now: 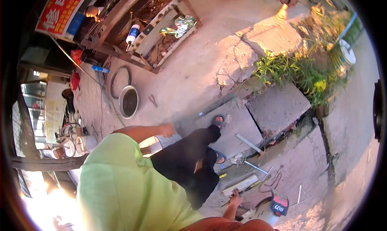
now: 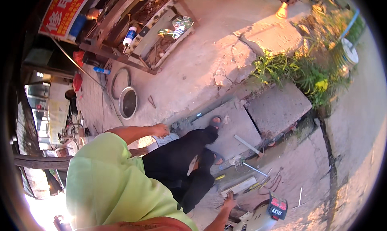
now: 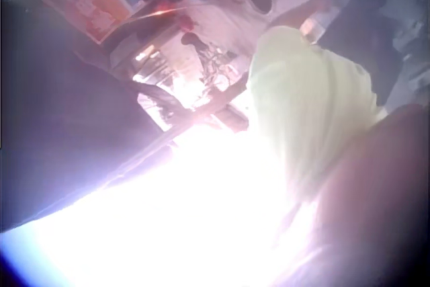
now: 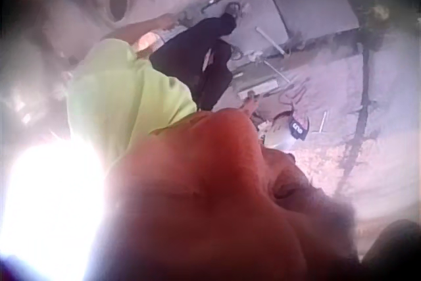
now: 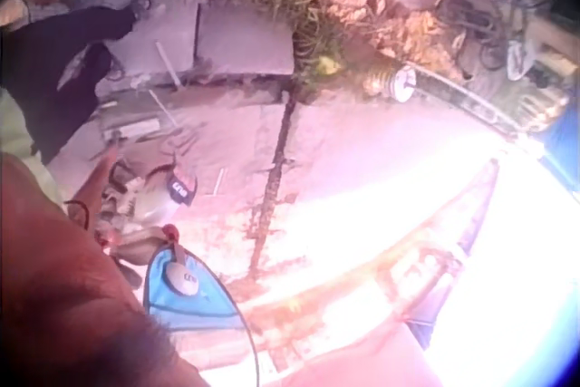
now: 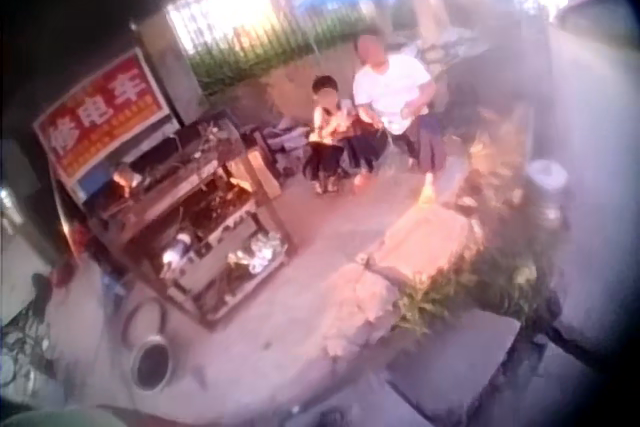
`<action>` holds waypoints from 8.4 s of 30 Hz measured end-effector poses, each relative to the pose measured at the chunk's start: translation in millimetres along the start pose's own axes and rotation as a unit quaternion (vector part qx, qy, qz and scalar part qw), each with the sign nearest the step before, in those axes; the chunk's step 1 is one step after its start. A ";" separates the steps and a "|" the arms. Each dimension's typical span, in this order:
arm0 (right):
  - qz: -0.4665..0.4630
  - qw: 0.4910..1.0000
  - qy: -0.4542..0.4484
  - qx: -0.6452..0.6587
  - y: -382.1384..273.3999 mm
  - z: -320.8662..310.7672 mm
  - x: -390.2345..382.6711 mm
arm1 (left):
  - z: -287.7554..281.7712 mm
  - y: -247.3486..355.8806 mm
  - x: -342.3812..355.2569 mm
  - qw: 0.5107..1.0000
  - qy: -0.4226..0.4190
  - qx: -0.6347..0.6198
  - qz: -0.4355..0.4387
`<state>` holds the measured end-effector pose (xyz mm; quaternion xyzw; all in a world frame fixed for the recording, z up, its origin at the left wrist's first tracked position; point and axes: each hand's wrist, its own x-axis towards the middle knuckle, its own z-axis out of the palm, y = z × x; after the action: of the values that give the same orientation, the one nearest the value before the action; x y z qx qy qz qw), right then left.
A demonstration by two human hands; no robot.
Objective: The person removes a metal bracket from a moped, shapes it by striking a punch with a hammer against a block, searches through a hardware tray, continues hammering the bracket, and aligns it back onto the moped.
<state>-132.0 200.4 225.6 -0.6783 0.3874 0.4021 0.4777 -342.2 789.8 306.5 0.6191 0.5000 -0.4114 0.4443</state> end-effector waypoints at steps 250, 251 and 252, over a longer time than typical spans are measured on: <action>0.067 0.702 -0.664 -0.251 -421.5 990.0 -147.3 | -506.7 131.5 118.7 0.693 0.204 -0.670 0.173; 0.053 0.724 -0.639 -0.253 -420.2 986.0 -148.6 | -502.2 133.1 127.9 0.672 0.205 -0.694 0.158; 0.051 0.726 -0.638 -0.252 -421.2 986.4 -149.4 | -504.4 134.9 129.0 0.673 0.203 -0.693 0.160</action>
<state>22.0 1270.5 286.9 -0.3362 -0.0904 0.8464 0.4029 -155.7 1293.4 336.7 0.2727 0.6129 0.2664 0.6922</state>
